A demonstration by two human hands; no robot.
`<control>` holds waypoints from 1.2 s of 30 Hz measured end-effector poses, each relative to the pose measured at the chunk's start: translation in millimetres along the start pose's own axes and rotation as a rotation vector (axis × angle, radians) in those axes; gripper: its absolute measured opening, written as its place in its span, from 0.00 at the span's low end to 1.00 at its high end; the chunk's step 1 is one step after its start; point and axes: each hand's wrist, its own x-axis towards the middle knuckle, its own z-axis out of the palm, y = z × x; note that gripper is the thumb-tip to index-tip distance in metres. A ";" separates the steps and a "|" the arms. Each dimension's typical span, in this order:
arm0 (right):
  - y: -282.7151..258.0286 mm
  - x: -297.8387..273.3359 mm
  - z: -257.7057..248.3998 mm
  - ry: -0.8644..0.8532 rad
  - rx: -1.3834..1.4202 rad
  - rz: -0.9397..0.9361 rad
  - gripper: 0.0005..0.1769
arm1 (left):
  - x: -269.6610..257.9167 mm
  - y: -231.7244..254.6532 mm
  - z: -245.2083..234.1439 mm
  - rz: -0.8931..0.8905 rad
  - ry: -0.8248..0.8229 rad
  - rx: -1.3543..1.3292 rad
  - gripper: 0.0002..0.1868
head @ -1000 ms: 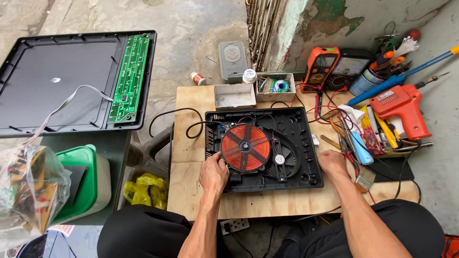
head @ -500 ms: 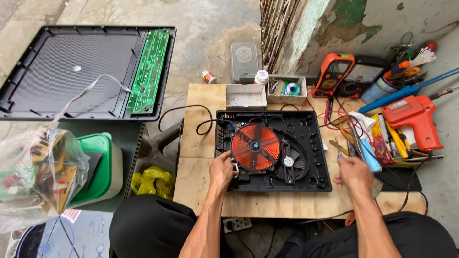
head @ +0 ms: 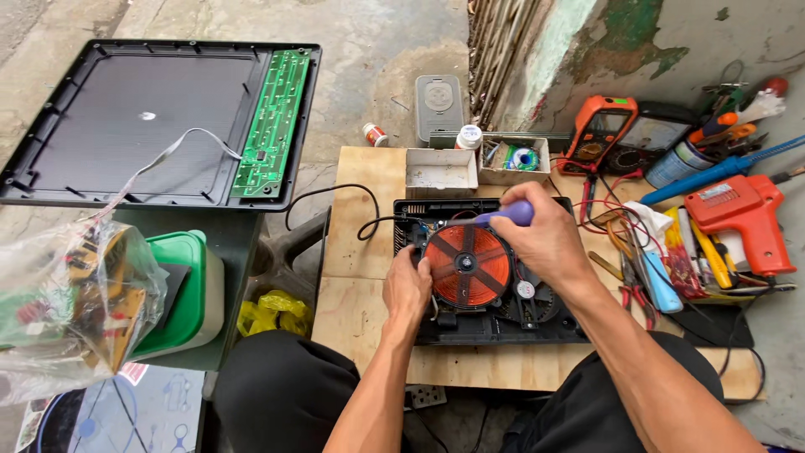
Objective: The person disassembles a black electronic device, removes a large copper coil, and uses a screwdriver to adjust components on the circuit board. They handle the device casing, a plastic container, and various tools on a cluttered workbench.
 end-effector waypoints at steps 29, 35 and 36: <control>3.3 31.9 80.9 -0.052 -0.032 -0.169 0.18 | 64.8 -35.1 27.3 -0.031 -0.048 -0.146 0.23; 5.3 30.5 82.7 -0.047 -0.046 -0.219 0.18 | 57.7 -29.2 22.2 -0.020 -0.046 -0.141 0.23; 6.4 31.0 82.9 -0.049 -0.050 -0.224 0.18 | 55.5 -25.9 19.8 -0.018 -0.042 -0.148 0.23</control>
